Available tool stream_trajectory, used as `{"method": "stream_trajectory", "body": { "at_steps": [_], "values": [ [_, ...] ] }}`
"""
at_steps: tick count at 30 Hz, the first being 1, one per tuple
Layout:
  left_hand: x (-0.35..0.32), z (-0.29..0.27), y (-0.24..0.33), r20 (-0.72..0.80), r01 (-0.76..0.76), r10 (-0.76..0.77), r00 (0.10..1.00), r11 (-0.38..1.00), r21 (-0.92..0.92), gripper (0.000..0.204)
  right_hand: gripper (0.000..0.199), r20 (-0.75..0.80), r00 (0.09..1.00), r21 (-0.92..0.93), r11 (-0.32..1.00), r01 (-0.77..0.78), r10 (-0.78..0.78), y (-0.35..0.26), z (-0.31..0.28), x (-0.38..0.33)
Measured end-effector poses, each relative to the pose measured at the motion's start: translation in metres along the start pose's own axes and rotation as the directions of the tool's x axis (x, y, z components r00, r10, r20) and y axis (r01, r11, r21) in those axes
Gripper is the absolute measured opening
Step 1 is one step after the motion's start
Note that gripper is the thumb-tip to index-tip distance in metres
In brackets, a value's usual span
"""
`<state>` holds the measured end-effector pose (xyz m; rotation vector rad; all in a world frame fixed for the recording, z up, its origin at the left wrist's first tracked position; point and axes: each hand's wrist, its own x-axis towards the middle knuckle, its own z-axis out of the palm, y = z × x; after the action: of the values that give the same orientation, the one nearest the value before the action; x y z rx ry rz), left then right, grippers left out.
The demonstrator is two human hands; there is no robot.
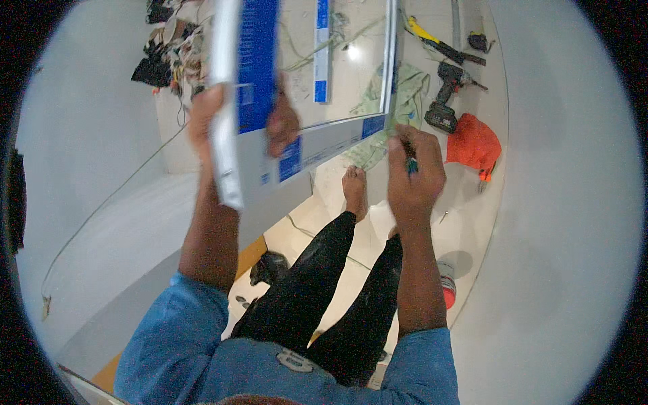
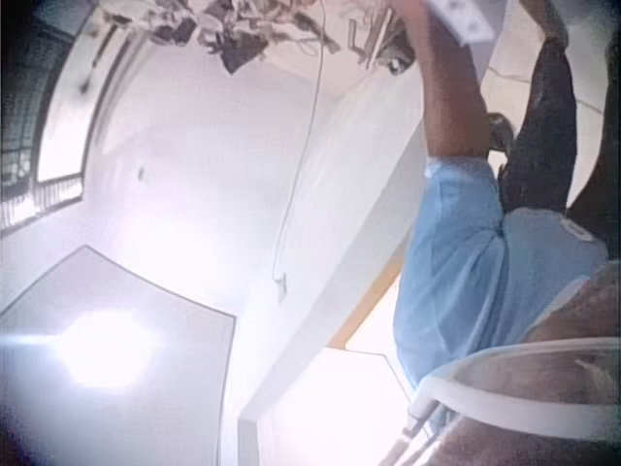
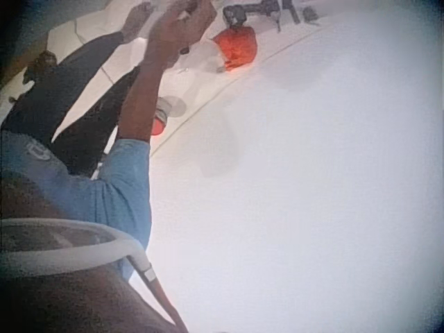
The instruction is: The person assembles aluminum profiles by hand, using a cordless drill to drive screws into pre-drilled holes. They handle multiple profile pieces, align them, and secure them together on the floor.
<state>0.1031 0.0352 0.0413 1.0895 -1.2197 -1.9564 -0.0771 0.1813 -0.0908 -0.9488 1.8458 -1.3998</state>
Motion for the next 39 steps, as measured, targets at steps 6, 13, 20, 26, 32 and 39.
{"method": "stream_trajectory", "body": {
  "at_steps": [6,13,20,26,32,39],
  "values": [
    [0.011,-0.004,-0.001,0.009,0.14,-0.142,0.99,0.969,-0.205,0.062,0.031,0.372,0.713,-0.067,0.749,0.659,-0.594,-0.192,0.007,0.016],
    [-0.025,0.036,0.016,-0.085,0.194,-0.306,0.948,0.769,-0.61,0.05,0.021,0.378,0.622,-0.192,0.6,0.777,-0.685,-0.194,0.028,0.009],
    [-0.001,0.025,0.017,0.07,0.011,0.005,0.998,0.975,-0.222,0.064,0.02,-0.007,0.751,0.175,0.739,0.651,-0.66,-0.225,0.047,-0.029],
    [0.018,0.013,-0.006,0.273,0.039,0.02,0.962,0.977,-0.21,0.071,0.025,-0.043,0.92,0.19,0.901,0.391,-0.39,-0.152,-0.012,-0.029],
    [0.015,0.002,-0.003,0.259,-0.052,0.043,0.965,0.998,0.029,0.067,0.024,-0.198,0.837,-0.535,0.659,-0.529,0.511,0.266,-0.066,-0.101],
    [0.035,-0.021,-0.004,0.293,0.036,-0.063,0.954,0.994,0.099,0.059,0.026,-0.386,0.723,-0.624,0.415,-0.662,0.573,0.462,-0.088,-0.118]
  ]
}}
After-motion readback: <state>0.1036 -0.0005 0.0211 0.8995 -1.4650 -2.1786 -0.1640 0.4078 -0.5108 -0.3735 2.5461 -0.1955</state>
